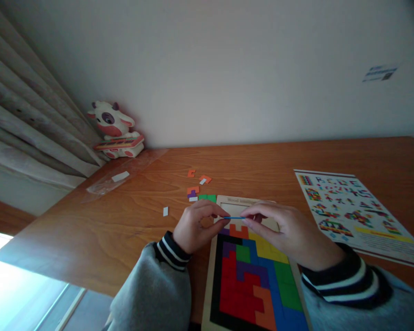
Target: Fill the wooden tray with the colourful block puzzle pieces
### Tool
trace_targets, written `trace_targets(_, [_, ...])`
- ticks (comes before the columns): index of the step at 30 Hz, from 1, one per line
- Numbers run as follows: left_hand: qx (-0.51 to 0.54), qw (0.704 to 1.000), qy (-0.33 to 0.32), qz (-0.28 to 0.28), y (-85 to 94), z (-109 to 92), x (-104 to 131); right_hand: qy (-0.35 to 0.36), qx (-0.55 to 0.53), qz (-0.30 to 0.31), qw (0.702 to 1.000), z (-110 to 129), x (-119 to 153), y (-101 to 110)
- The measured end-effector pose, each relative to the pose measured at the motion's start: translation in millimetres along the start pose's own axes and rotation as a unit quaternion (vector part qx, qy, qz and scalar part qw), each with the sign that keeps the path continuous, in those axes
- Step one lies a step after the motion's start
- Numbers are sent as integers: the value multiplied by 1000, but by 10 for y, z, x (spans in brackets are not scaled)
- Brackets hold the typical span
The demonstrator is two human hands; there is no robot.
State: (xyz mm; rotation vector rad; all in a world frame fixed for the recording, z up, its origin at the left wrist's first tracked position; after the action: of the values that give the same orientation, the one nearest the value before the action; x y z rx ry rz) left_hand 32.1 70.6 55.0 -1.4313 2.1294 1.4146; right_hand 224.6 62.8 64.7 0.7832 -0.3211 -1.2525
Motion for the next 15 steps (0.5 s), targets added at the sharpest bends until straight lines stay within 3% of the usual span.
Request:
trace_targets(8, [-3, 1000, 23, 18, -75, 10, 25, 2, -2, -27, 1000, -10, -34, 3])
trace_targets(15, [-17, 998, 55, 1, -107, 126, 72, -23, -12, -20, 999, -216, -70, -218])
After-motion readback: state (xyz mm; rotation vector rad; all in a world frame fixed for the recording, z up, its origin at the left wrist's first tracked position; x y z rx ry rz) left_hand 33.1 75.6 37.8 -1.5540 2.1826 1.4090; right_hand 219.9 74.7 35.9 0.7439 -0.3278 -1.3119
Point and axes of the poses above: each hand's wrist, its own x-axis away from the middle knuckle, its own y-axis out of the back of the hand, z = x × y, the point moved 5 cm from there along -x, towards the middle knuckle, and after that the axes turned 13 degrees about -y, right-handed, at the moved point
